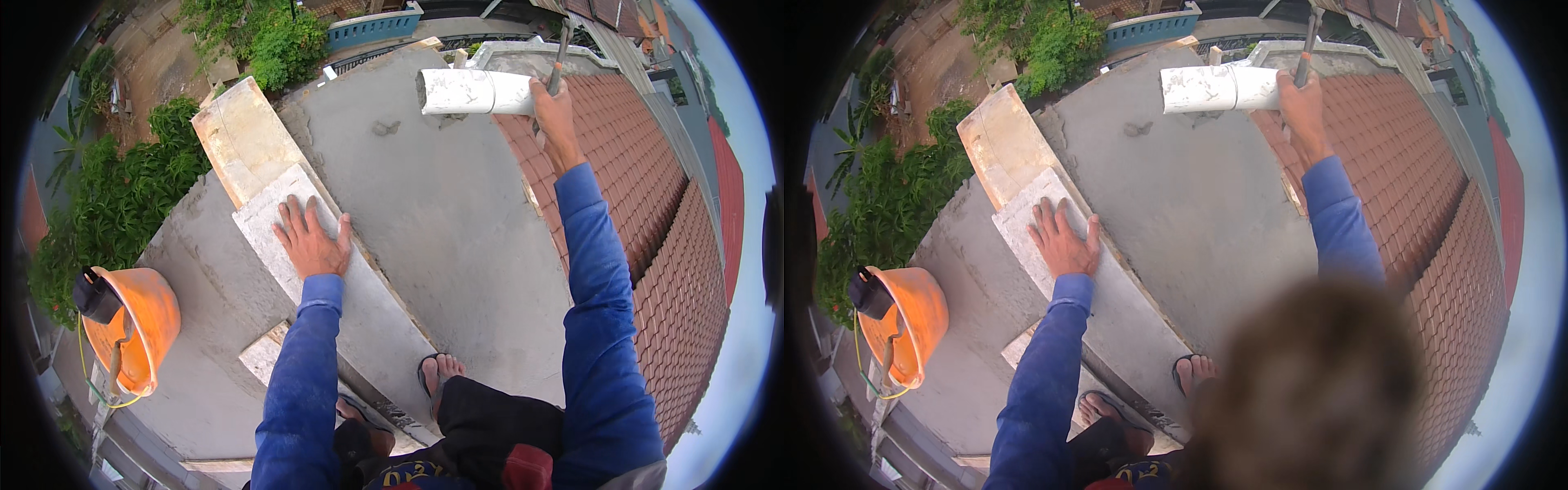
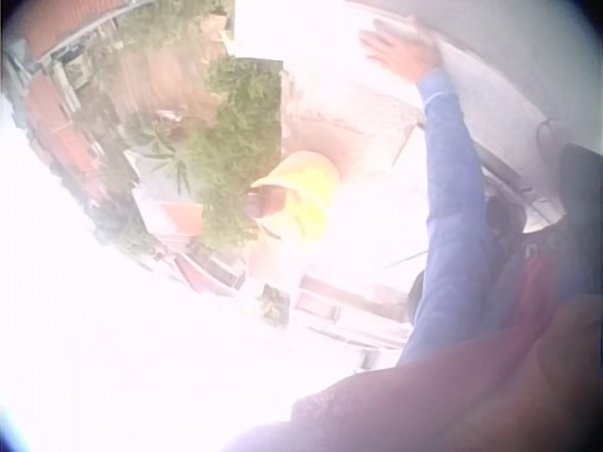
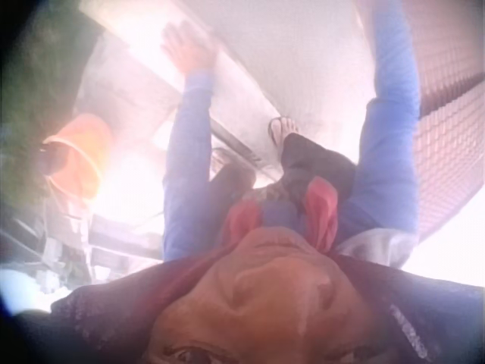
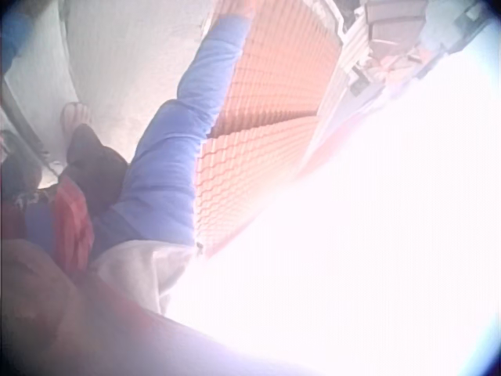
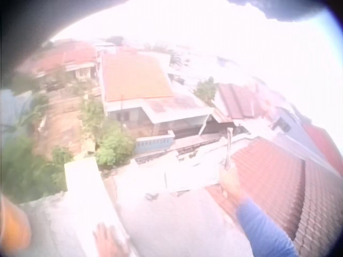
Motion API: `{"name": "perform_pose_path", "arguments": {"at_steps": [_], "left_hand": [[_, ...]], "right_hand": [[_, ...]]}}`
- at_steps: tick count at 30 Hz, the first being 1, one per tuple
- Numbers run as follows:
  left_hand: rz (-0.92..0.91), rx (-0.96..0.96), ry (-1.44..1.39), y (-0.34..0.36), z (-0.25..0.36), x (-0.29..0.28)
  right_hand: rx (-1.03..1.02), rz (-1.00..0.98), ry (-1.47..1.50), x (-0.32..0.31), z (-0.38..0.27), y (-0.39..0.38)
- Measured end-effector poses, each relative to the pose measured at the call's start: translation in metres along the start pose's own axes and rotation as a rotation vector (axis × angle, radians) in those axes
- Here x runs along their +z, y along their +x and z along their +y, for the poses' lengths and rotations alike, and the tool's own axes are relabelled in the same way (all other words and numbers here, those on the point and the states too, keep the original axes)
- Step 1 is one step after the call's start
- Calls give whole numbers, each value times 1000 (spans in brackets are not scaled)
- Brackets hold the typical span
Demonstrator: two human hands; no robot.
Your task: The person smooths a freshly poured concrete surface using a long wooden plank and a trowel. They repeatedly drag the plank across the wet concrete to level it, then use a trowel to scrape and spread excess material along the edges.
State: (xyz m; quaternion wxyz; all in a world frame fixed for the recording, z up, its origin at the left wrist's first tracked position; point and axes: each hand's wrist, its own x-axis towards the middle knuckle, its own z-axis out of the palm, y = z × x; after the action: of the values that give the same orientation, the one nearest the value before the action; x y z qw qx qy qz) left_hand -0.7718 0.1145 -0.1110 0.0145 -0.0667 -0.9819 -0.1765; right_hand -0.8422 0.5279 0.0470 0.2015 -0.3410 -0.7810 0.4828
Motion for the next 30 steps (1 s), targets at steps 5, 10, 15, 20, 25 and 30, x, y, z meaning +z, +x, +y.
{"name": "perform_pose_path", "arguments": {"at_steps": [5, 10, 15, 20, 25, 30], "left_hand": [[-18, -11, 7, 1, 1, -3], [6, 0, -5, -2, 1, 0], [-60, 40, -133, 1, -16, 1], [-615, 237, -310, 19, -85, -87], [-1140, 178, -344, -44, -115, -186], [-1045, -597, -1172, -133, -94, -183]], "right_hand": [[78, 131, 190, -133, 25, -72], [363, 68, 359, -191, 42, -169], [837, -181, 445, -137, 75, -259], [1279, -416, 776, -56, 86, -339], [1314, -573, 815, 3, 58, -384], [1310, -589, 761, 33, 40, -403]]}}
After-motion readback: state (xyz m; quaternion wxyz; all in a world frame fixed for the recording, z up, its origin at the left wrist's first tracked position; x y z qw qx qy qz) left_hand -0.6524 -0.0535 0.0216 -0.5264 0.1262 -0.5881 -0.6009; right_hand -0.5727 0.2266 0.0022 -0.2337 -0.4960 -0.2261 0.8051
